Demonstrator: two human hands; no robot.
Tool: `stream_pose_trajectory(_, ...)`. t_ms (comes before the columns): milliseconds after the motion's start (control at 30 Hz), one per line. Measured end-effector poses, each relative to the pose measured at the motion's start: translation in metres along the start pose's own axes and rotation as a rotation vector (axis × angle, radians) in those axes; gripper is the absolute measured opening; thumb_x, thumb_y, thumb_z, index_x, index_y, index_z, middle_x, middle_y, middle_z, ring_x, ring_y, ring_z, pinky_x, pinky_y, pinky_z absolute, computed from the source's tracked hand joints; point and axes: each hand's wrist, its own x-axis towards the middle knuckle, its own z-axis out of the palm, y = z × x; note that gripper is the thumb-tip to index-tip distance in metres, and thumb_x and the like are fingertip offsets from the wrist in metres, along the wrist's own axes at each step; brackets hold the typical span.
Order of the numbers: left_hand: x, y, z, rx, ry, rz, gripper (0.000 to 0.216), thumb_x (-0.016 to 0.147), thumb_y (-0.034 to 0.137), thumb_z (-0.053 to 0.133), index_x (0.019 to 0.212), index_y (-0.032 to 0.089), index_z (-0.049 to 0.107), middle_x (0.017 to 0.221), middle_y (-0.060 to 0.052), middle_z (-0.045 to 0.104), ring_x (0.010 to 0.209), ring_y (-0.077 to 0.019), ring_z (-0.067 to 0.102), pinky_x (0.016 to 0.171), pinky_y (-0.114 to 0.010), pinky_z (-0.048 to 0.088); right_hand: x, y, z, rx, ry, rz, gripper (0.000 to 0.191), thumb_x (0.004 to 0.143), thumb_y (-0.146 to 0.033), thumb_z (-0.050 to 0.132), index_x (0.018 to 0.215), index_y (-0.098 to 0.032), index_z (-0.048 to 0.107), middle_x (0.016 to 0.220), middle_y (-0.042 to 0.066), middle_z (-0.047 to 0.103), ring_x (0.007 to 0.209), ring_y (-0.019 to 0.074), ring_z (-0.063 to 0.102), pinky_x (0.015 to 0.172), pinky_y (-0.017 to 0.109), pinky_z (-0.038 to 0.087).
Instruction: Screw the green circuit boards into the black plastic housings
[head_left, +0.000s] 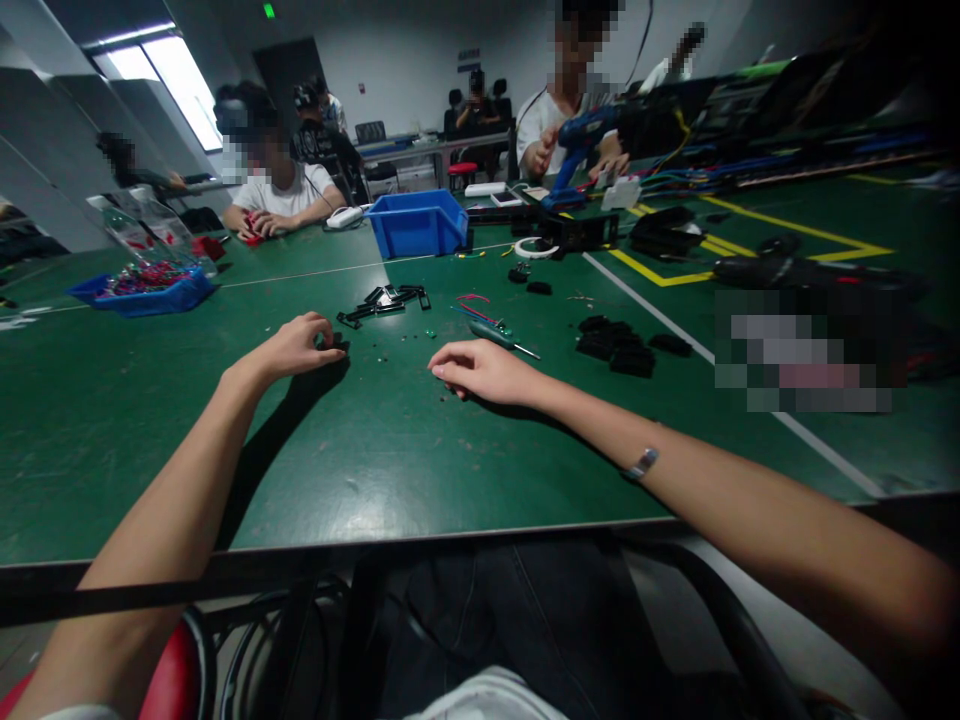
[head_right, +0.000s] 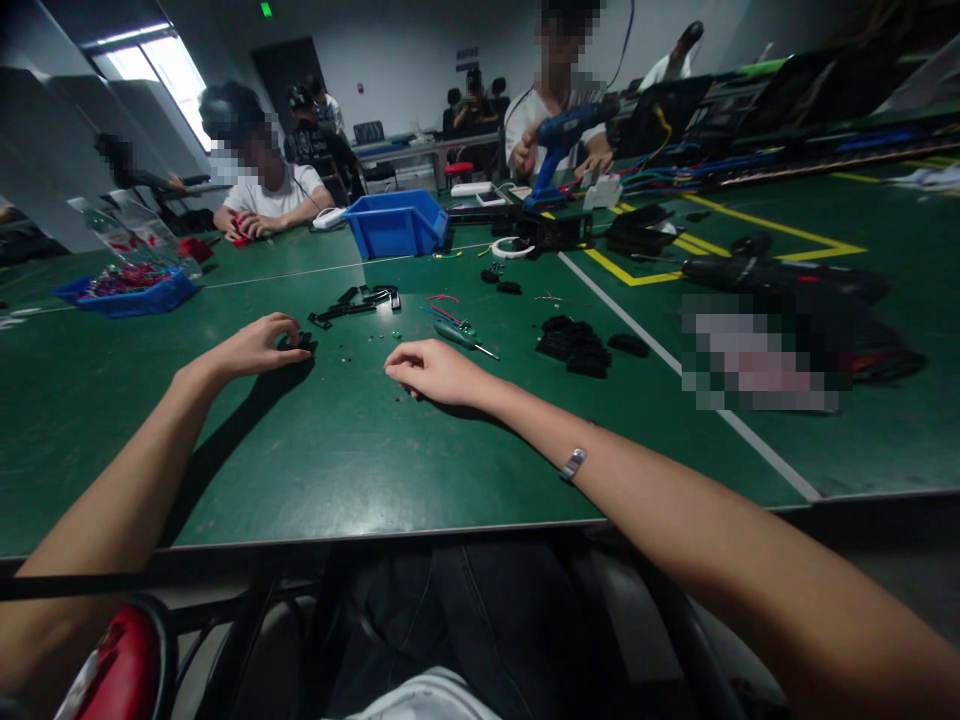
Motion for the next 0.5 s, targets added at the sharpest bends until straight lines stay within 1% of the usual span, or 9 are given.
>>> stream_pose_trajectory(167,0.0004,-0.0055,0.0004,-0.004,0.016,-0.027,0.039,0.101,0.04,0.067,0.132,0.016,0.063,0.133,-0.011,0.066,0.116,-0.0248,0.068,0.099,-0.047,0.061,0.0005,0.0025,0.0,-0.033,-0.006,-0.014,0.031,0.104,-0.042,0.062,0.115,-0.014,0.067,0.092,0.002,0.07,0.073,0.0119,0.066,0.07,0.03,0.06)
stream_pose_trajectory(333,0.0008,-0.0031,0.0025,-0.03,0.025,-0.036,0.039,0.101,0.04,0.067,0.132,0.016,0.063,0.132,-0.011,0.066,0.116,-0.0246,0.068,0.099,-0.047,0.061,0.0,0.0028,-0.0001,-0.103,-0.005,-0.068,0.031,0.103,-0.042,0.063,0.114,-0.014,0.068,0.098,0.004,0.071,0.082,0.0144,0.069,0.076,0.033,0.061)
stream_pose_trajectory(500,0.0,0.0001,0.003,-0.068,0.033,-0.025,0.039,0.102,0.039,0.067,0.132,0.016,0.063,0.132,-0.011,0.066,0.116,-0.0248,0.068,0.099,-0.047,0.061,-0.0031,-0.0007,-0.0005,-0.21,0.033,-0.132,0.031,0.103,-0.043,0.063,0.113,-0.014,0.069,0.1,0.005,0.072,0.087,0.0159,0.07,0.082,0.036,0.061)
